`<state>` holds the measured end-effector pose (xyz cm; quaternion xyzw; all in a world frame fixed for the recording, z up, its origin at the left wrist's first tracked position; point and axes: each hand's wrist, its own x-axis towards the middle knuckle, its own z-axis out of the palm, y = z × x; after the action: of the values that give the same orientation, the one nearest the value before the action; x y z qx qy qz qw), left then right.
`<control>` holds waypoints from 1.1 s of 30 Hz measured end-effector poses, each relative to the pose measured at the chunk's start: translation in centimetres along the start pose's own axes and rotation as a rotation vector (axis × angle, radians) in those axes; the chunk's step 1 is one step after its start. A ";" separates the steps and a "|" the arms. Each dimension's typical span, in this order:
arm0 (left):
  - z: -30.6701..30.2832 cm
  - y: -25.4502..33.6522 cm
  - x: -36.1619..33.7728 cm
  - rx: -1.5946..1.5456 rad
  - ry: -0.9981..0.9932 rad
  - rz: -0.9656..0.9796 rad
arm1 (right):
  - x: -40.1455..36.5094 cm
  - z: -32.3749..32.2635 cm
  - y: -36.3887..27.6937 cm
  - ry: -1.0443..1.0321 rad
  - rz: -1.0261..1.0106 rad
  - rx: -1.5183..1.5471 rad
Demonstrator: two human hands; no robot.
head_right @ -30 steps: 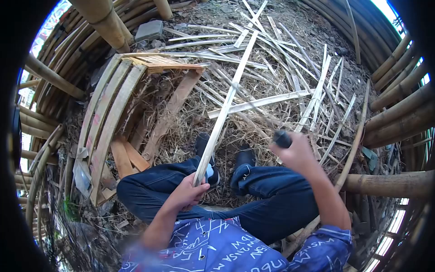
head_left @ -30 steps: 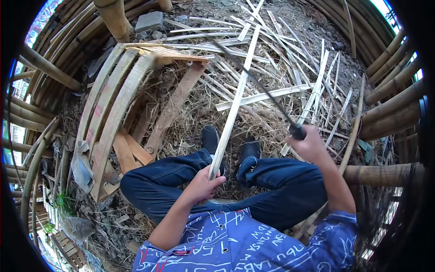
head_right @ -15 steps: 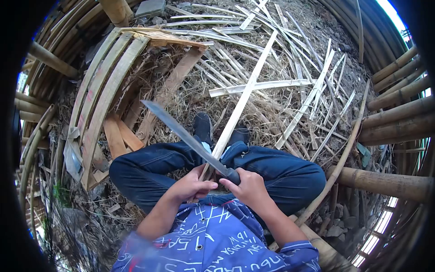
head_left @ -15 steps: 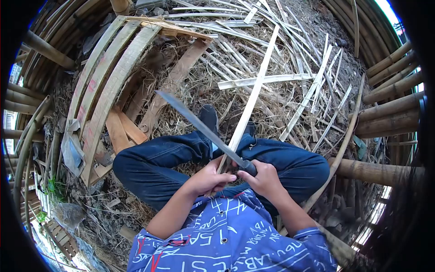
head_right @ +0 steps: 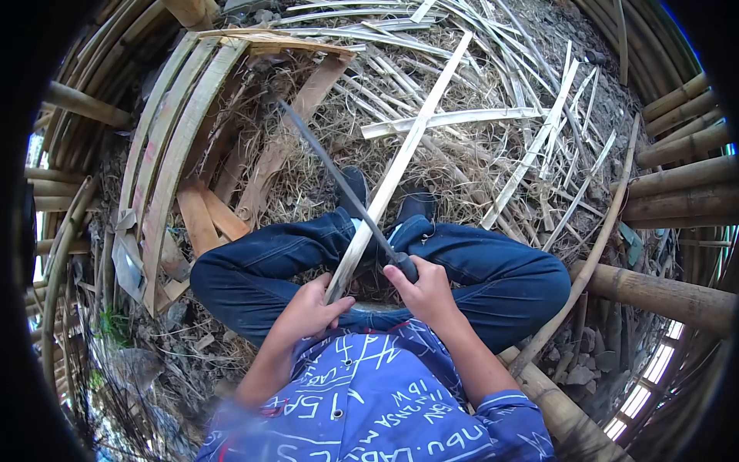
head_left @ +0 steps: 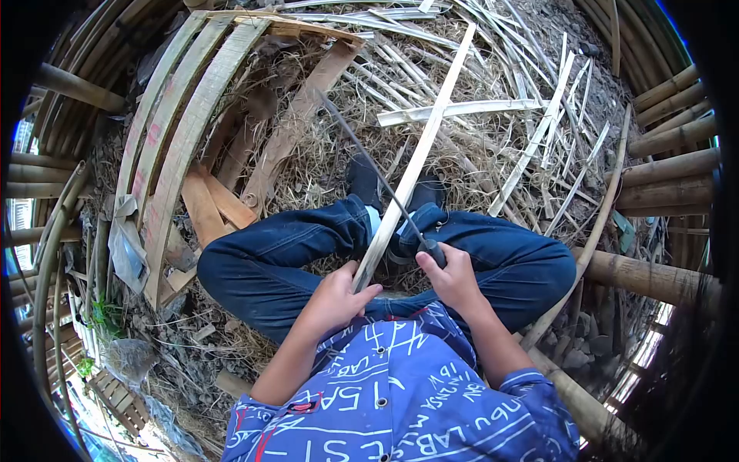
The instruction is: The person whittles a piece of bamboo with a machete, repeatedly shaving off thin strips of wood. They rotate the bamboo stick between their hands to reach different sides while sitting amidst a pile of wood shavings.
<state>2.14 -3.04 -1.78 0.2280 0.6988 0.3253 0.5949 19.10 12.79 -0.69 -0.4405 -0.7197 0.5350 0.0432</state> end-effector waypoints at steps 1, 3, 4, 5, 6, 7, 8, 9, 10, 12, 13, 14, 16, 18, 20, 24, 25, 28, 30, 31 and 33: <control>-0.3 -0.1 0.0 0.168 0.038 0.027 | 0.0 0.0 0.3 0.019 0.004 0.070; -0.6 0.8 -0.6 0.399 0.111 0.121 | -0.1 -0.1 0.4 0.007 0.059 0.128; -0.6 2.0 -1.1 0.499 0.162 0.044 | 0.0 -0.2 0.6 0.009 0.076 0.170; -0.6 2.5 -1.4 0.599 0.213 -0.034 | 0.0 -0.4 0.8 0.010 0.093 0.211; -0.5 2.4 -1.5 0.573 0.237 -0.006 | 0.0 -0.5 1.1 -0.001 0.110 0.221; -0.6 1.7 -1.3 0.575 0.235 -0.009 | 0.1 -0.6 1.1 -0.001 0.113 0.224; -0.7 0.7 -0.9 0.439 0.186 0.086 | 0.1 -0.6 1.0 -0.003 0.129 0.261; -0.8 0.3 -0.7 0.302 0.140 0.179 | 0.1 -0.6 0.9 -0.006 0.143 0.299; -1.0 0.2 -0.6 0.304 0.141 0.175 | 0.1 -0.5 0.8 -0.009 0.144 0.303; -1.5 0.5 -0.1 -0.562 -0.369 -0.180 | 0.0 -0.3 0.8 -0.009 0.182 0.356; -1.3 0.9 -0.2 -0.561 -0.369 -0.184 | 0.0 -0.2 0.8 -0.009 0.185 0.358; -1.0 1.6 -0.4 -0.519 -0.312 -0.202 | 0.0 -0.2 0.8 -0.015 0.165 0.356; -0.5 2.1 -0.3 -0.479 -0.257 -0.221 | 0.1 -0.2 0.7 -0.020 0.147 0.351; -0.2 2.2 -0.1 -0.292 -0.141 -0.088 | 0.2 -0.3 -0.1 -0.013 0.037 0.146; -0.1 1.5 0.0 -0.225 -0.126 -0.038 | 0.2 -0.3 -1.3 -0.029 0.006 0.034; 0.5 -0.3 0.5 -0.159 -0.091 0.102 | 0.5 0.8 -2.2 -0.061 -0.109 -0.216; 0.7 -0.7 0.7 -0.160 -0.089 0.102 | 0.6 1.2 -2.4 -0.062 -0.155 -0.278; 0.8 -0.3 0.7 -0.208 -0.109 0.180 | 0.7 1.8 -2.7 -0.071 -0.239 -0.401; 0.2 2.1 -0.3 -0.325 -0.189 -0.134 | 0.9 1.8 -2.8 -0.078 -0.275 -0.464; 0.2 1.6 -0.3 -0.327 -0.189 -0.135 | 1.1 1.6 -2.8 -0.083 -0.299 -0.541; 0.4 0.5 -0.2 -0.478 -0.238 -0.156 | 1.5 1.2 -2.9 -0.086 -0.317 -0.619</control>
<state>2.53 -2.74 -1.27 0.0634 0.5431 0.4050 0.7328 15.87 12.83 0.56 -0.2925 -0.9084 0.2961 -0.0403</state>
